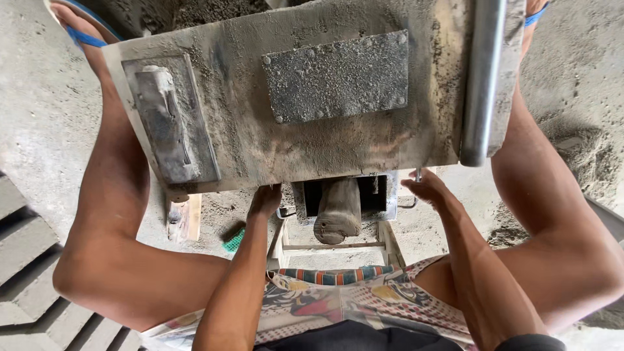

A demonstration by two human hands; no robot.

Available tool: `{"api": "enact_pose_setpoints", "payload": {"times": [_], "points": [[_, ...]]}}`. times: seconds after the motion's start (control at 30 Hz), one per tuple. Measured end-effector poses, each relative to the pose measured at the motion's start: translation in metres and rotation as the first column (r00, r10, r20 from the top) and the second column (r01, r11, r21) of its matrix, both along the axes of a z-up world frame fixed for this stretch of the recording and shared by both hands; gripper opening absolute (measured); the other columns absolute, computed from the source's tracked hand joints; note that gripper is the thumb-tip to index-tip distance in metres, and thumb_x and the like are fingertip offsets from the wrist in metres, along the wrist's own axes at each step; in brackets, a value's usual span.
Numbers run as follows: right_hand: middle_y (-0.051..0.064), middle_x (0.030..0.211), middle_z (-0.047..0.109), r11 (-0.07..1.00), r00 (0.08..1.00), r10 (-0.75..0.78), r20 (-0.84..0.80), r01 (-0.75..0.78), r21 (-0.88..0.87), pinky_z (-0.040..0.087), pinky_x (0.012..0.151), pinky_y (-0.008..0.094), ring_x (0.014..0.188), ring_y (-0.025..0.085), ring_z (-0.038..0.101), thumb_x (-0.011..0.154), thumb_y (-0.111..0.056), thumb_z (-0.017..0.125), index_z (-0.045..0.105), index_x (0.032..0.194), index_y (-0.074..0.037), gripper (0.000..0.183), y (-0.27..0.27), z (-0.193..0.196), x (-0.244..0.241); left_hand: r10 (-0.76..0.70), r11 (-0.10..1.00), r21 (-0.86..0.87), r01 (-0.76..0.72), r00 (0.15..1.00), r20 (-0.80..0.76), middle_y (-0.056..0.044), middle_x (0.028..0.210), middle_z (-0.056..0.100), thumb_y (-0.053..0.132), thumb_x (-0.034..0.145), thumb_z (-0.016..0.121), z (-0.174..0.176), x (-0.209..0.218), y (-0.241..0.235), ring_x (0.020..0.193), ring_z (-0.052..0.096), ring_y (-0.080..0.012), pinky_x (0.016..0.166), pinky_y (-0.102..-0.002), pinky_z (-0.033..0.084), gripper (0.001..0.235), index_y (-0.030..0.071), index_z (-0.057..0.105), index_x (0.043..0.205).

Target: The person fills a metal mold with wet concrete using a trowel, levels the surface, and then flips the mold to release the formed brick. They then carry the brick and stack it with others before returning to the mold to repeat the process.

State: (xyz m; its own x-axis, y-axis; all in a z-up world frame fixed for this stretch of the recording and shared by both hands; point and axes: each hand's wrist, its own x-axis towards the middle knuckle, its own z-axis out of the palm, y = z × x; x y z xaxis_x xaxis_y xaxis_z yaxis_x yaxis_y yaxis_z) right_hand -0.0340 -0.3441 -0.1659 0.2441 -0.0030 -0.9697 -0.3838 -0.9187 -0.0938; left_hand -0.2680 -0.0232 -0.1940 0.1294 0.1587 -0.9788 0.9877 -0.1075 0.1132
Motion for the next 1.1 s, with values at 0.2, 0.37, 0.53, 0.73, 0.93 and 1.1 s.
{"api": "enact_pose_setpoints", "payload": {"times": [0.2,0.37,0.53,0.73,0.93,1.1], "points": [[0.030,0.104,0.059,0.977,0.975,0.214,0.066,-0.213,-0.017,0.045,0.080,0.053,0.102,0.046,0.057,0.088,-0.029,0.053,0.053,0.114,-0.004,0.036,-0.001,0.069,-0.010,0.063,0.997,0.035,-0.063,0.998,-0.011,-0.016,0.091,0.068,0.034,0.096,0.033,0.108,0.000,0.024,0.083,0.069,-0.0248,0.073,-0.039,0.054,0.039,0.004,0.059,0.099],[0.010,0.063,0.061,0.994,0.970,0.101,0.222,-0.110,0.028,0.040,0.058,0.032,0.060,0.020,0.054,0.096,-0.025,0.039,0.055,0.079,-0.004,0.032,0.059,0.255,0.016,-0.012,1.000,0.010,0.012,0.999,-0.030,-0.008,0.085,0.071,0.037,0.098,0.029,0.277,0.053,0.053,0.055,0.050,-0.0146,0.056,-0.029,0.040,0.046,0.006,0.062,0.096],[-0.001,0.057,0.025,0.810,0.811,-0.466,0.353,0.229,0.540,0.023,0.038,0.026,0.043,0.012,0.026,0.102,-0.022,0.033,0.054,0.107,-0.001,0.029,0.107,0.281,0.038,0.224,0.877,0.325,-0.353,0.900,0.374,-0.003,0.059,0.045,0.051,0.094,0.024,0.282,0.074,0.064,0.050,0.047,-0.0153,0.048,-0.029,0.037,0.051,0.010,0.048,0.075],[-0.006,0.054,0.033,0.757,0.623,-0.509,0.594,-0.006,0.654,0.026,0.033,0.015,0.042,0.002,0.030,0.106,-0.024,0.035,0.058,0.107,-0.005,0.030,0.152,0.228,0.110,0.138,0.785,0.339,-0.519,0.679,0.721,-0.016,0.064,0.062,0.026,0.101,0.027,0.244,0.144,0.107,0.064,0.063,-0.0297,0.058,-0.045,0.048,0.041,0.003,0.055,0.080],[0.010,0.062,0.054,0.903,0.474,-0.299,0.828,-0.140,0.406,0.042,0.051,0.028,0.059,0.017,0.052,0.108,-0.024,0.040,0.064,0.103,-0.007,0.030,0.157,0.172,0.149,0.031,0.790,0.413,-0.453,0.703,0.710,-0.029,0.074,0.060,0.018,0.102,0.026,0.213,0.177,0.126,0.068,0.061,-0.0420,0.060,-0.052,0.045,0.042,-0.008,0.056,0.090],[0.015,0.056,0.052,0.956,0.566,-0.184,0.804,-0.088,0.281,0.041,0.056,0.043,0.057,0.027,0.052,0.104,-0.028,0.043,0.066,0.093,-0.008,0.032,0.172,0.220,0.161,0.106,0.860,0.334,-0.387,0.774,0.624,-0.020,0.069,0.062,0.027,0.102,0.025,0.219,0.184,0.147,0.052,0.062,-0.0249,0.054,-0.042,0.051,0.047,-0.005,0.057,0.088]]}}
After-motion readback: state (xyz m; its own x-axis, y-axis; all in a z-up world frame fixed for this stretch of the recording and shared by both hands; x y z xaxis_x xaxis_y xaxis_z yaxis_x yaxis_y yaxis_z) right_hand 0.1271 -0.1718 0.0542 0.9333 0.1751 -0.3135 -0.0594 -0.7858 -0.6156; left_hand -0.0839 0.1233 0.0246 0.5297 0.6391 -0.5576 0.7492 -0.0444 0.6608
